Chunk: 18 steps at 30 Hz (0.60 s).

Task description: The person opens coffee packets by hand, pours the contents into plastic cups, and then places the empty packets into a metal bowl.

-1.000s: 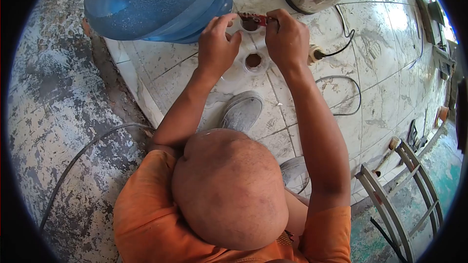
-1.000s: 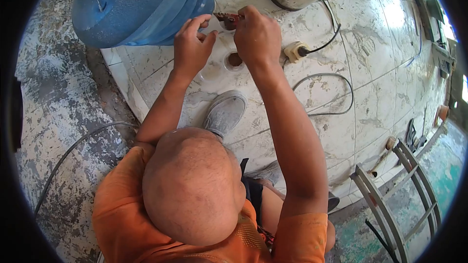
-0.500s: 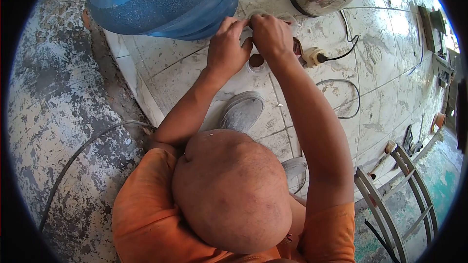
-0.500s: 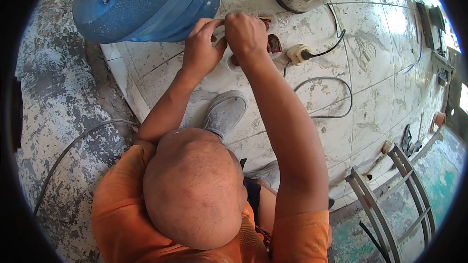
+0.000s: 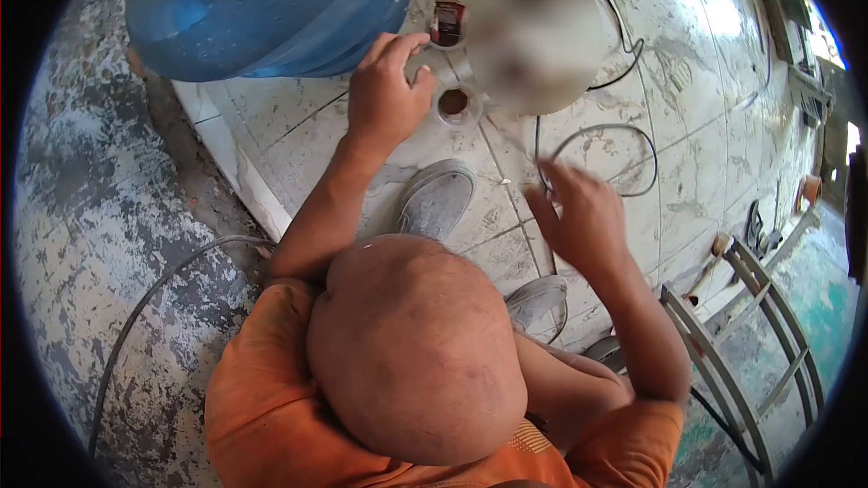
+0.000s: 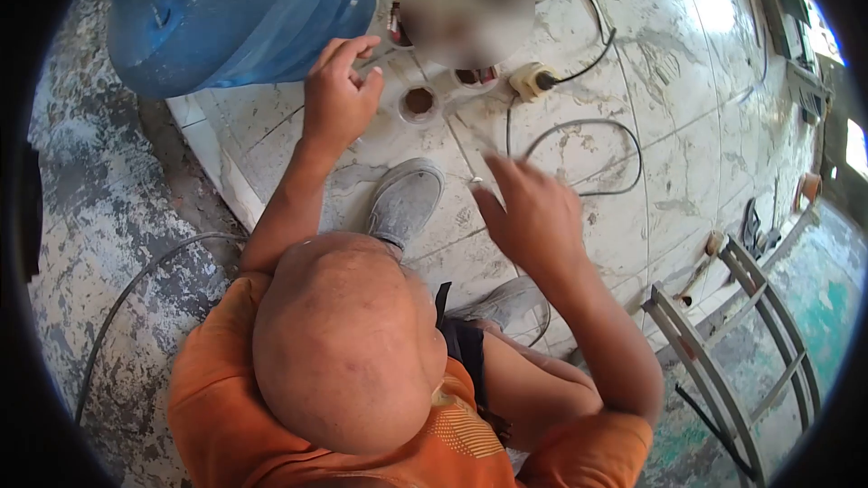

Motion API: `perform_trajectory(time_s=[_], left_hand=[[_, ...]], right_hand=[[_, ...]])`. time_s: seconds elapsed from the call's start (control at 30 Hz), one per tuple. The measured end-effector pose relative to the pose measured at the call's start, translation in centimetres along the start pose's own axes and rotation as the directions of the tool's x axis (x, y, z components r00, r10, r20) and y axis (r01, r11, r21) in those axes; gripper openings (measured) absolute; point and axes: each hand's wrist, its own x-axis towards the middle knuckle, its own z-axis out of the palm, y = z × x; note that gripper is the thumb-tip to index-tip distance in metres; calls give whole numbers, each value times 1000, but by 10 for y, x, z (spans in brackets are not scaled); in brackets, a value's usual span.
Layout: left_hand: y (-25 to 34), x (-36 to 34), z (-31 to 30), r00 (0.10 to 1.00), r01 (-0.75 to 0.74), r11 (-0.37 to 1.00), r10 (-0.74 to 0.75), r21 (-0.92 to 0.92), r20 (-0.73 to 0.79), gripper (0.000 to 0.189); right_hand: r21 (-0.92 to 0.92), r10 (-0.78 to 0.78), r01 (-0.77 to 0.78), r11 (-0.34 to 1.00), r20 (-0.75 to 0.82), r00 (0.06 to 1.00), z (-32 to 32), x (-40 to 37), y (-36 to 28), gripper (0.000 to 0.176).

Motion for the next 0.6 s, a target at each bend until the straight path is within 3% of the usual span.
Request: perform_trajectory(time_s=[0.07, 0.1, 0.13, 0.2, 0.27, 0.3, 0.4, 0.43, 0.47, 0.5, 0.6], left_hand=[[4, -2, -3, 999, -32, 999, 33, -38, 17, 33], [14, -2, -8, 998, -13, 994, 19, -112, 53, 30], [24, -1, -12, 995, 11, 982, 8, -187, 101, 27], [46, -5, -12, 974, 5, 968, 52, -252, 219, 22], [66, -7, -10, 940, 20, 949, 90, -316, 329, 22], [77, -8, -10, 906, -14, 931, 166, -364, 390, 22], [108, 1, -15, 731, -73, 880, 368, -470, 575, 26], [122, 6, -18, 646, -140, 868, 445, -477, 620, 27], [138, 9, -20, 556, -208, 848, 513, -488, 654, 27], [156, 13, -22, 521, -208, 838, 531, -504, 668, 27], [216, 21, -35, 212, -420, 743, 639, -521, 740, 32]], right_hand=[[-84, 153, -135, 987, 268, 951, -29, -74, 12, 34], [-145, 266, -225, 964, 431, 862, -39, -109, 18, 32], [-140, 304, -270, 953, 431, 850, -47, -140, 16, 32], [-261, 524, -455, 852, 448, 724, -56, -224, -11, 30], [-305, 483, -406, 861, 241, 842, -33, -261, -41, 32], [-275, 605, -545, 792, 231, 762, -21, -266, -58, 32], [-108, 589, -579, 808, 153, 794, 0, -284, -87, 30], [-86, 629, -625, 776, 158, 761, 7, -294, -93, 30], [-39, 575, -574, 818, 93, 813, 15, -302, -98, 25], [-3, 511, -511, 860, 19, 859, 21, -311, -101, 21], [64, 500, -499, 864, 9, 866, 30, -336, -102, 13]])
